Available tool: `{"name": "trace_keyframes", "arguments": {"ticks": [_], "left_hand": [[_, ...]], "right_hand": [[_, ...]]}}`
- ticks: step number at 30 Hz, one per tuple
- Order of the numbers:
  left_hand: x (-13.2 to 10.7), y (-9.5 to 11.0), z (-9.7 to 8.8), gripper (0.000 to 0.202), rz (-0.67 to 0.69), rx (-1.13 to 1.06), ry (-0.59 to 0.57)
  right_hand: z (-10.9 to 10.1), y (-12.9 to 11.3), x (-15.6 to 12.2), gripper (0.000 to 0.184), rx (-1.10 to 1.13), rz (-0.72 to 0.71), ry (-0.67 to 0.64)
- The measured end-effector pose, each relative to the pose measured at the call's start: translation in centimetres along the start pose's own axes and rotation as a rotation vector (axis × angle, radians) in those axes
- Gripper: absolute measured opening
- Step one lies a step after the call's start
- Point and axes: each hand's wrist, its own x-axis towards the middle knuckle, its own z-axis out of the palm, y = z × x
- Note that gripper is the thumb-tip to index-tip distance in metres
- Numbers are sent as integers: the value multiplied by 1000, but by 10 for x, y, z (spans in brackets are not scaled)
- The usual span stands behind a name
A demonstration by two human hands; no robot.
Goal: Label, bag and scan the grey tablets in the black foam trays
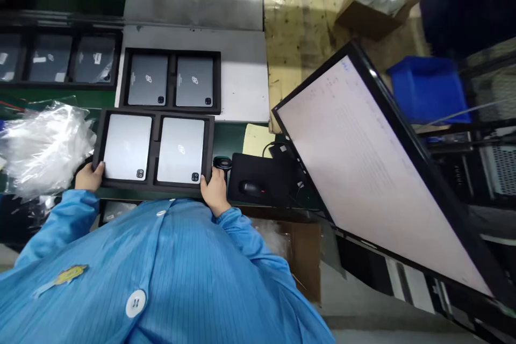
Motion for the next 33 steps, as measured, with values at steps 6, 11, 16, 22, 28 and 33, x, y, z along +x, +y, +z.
{"name": "trace_keyframes", "arguments": {"ticks": [6, 11, 16, 22, 28, 33], "left_hand": [[-3, 14, -2, 58, 18, -44, 124], [54, 87, -15, 48, 143, -171, 221], [142, 182, -15, 48, 246, -283, 229], [194, 202, 28, 46, 243, -278, 67], [218, 175, 53, 42, 321, -347, 75], [220, 177, 66, 32, 369, -566, 68]], "right_hand": [[-14, -3, 38, 36, 48, -119, 165], [-35, -10, 144, 35, 4, -211, 247], [-32, -15, 278, 37, -17, -161, 254], [-5, 7, 322, 49, 40, 107, 189], [-3, 23, 298, 41, 103, 105, 185], [-8, 26, 285, 42, 98, 128, 225]]}}
